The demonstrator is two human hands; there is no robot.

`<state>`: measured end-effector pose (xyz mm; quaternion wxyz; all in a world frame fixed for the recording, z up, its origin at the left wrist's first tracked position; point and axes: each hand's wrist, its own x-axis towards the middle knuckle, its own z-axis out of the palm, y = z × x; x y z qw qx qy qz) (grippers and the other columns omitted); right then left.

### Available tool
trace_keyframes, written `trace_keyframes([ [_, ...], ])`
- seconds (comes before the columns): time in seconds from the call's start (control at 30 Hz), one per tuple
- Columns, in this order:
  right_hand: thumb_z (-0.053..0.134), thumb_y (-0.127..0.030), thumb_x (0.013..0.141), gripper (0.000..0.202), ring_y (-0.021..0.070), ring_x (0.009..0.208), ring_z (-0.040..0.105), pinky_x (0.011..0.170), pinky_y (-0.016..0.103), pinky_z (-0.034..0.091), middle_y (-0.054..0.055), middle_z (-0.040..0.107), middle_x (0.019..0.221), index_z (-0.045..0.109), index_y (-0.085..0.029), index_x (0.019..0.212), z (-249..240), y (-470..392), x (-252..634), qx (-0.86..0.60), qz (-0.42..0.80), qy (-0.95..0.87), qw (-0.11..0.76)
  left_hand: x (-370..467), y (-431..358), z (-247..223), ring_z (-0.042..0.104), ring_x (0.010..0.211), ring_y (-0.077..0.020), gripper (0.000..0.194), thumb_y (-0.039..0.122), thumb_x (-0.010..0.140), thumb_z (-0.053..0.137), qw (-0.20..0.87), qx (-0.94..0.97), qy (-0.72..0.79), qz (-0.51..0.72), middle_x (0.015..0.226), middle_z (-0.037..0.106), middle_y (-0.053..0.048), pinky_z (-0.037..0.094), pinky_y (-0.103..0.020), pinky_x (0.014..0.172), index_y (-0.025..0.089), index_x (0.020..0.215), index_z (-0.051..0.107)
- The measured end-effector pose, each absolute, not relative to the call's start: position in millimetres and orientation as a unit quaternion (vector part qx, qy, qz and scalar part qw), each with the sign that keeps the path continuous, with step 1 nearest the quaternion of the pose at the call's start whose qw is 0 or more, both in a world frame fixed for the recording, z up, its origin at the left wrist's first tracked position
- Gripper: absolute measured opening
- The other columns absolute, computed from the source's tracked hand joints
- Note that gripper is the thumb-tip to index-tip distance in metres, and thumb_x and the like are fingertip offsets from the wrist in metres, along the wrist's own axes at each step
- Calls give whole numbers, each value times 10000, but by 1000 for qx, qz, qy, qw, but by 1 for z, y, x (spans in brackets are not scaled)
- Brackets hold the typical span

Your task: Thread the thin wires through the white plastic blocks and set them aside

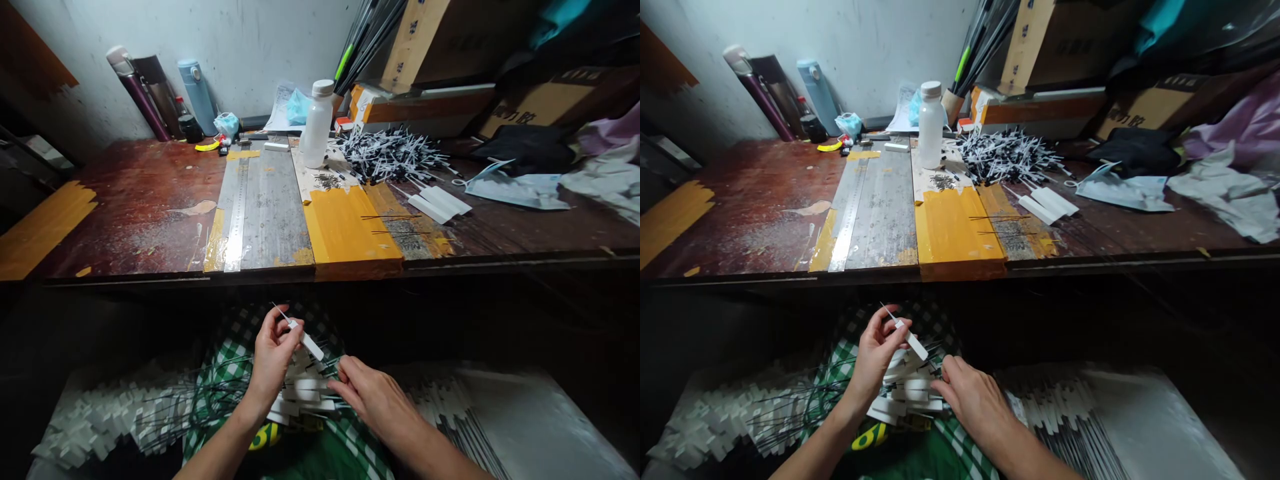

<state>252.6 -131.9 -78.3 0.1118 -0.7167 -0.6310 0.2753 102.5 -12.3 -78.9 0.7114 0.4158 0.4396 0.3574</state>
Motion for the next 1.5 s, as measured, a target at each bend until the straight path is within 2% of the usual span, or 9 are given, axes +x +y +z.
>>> trace_keyframes([
  [0.13, 425, -239, 992, 173, 166, 767, 642, 665, 249, 432, 1, 639, 871, 595, -249, 962, -70, -133, 253, -665, 327, -646, 185, 103, -10, -78, 687, 701, -174, 526, 391, 753, 747, 740, 400, 416, 346, 932, 690, -64, 537, -268, 644, 178, 1157, 486],
  [0.3, 335, -272, 1006, 287, 157, 656, 635, 628, 247, 420, -20, 655, 729, 581, -239, 861, -65, -132, 255, -661, 395, -609, 190, 103, -11, -78, 695, 722, -210, 533, 413, 751, 745, 751, 392, 406, 342, 973, 694, -96, 552, -318, 654, 176, 1166, 508],
  [0.47, 344, -270, 987, 275, 172, 729, 666, 652, 243, 430, -11, 691, 791, 618, -259, 983, -69, -130, 259, -660, 413, -601, 183, 99, -5, -79, 677, 965, -269, 465, 423, 756, 733, 741, 371, 433, 355, 1060, 707, -140, 522, -359, 824, 140, 1113, 637],
  [0.6, 385, -296, 973, 265, 174, 744, 657, 641, 238, 412, -12, 695, 808, 638, -261, 901, -69, -128, 261, -673, 399, -599, 172, 93, 6, -80, 652, 1030, -263, 369, 442, 802, 677, 705, 384, 448, 393, 1033, 728, -133, 458, -380, 949, 129, 991, 719],
  [0.9, 551, -310, 886, 167, 149, 645, 588, 565, 221, 366, -23, 642, 714, 563, -220, 746, -68, -124, 261, -715, 378, -572, 140, 92, 10, -76, 651, 1029, -264, 337, 424, 806, 678, 701, 398, 438, 398, 1042, 730, -126, 442, -399, 970, 138, 977, 731],
  [1.1, 376, -305, 983, 291, 186, 834, 652, 729, 258, 454, 27, 698, 908, 659, -241, 966, -77, -128, 263, -669, 366, -619, 189, 93, 6, -76, 650, 1025, -265, 357, 440, 797, 682, 693, 409, 450, 387, 1019, 734, -120, 439, -402, 978, 133, 973, 734],
  [1.23, 396, -345, 993, 295, 174, 742, 640, 671, 253, 467, 25, 671, 834, 651, -231, 895, -75, -135, 269, -685, 302, -635, 192, 91, 8, -75, 651, 1048, -270, 465, 549, 828, 596, 715, 390, 440, 377, 1047, 729, -138, 434, -418, 1005, 131, 981, 730],
  [1.33, 366, -350, 1015, 317, 179, 792, 647, 725, 263, 486, 41, 677, 892, 659, -231, 998, -54, -137, 295, -700, 203, -649, 219, 81, 19, -81, 629, 1102, -291, 608, 654, 842, 471, 713, 440, 443, 320, 1119, 707, -150, 429, -449, 1021, 133, 1035, 719],
  [1.5, 437, -300, 993, 268, 245, 925, 656, 806, 326, 480, 87, 680, 1047, 663, -223, 1113, 19, -119, 388, -823, -56, -529, 196, 64, 45, -120, 601, 1136, -374, 508, 612, 645, 665, 555, 697, 445, 96, 1119, 714, -91, 407, -491, 1030, 224, 957, 764],
])
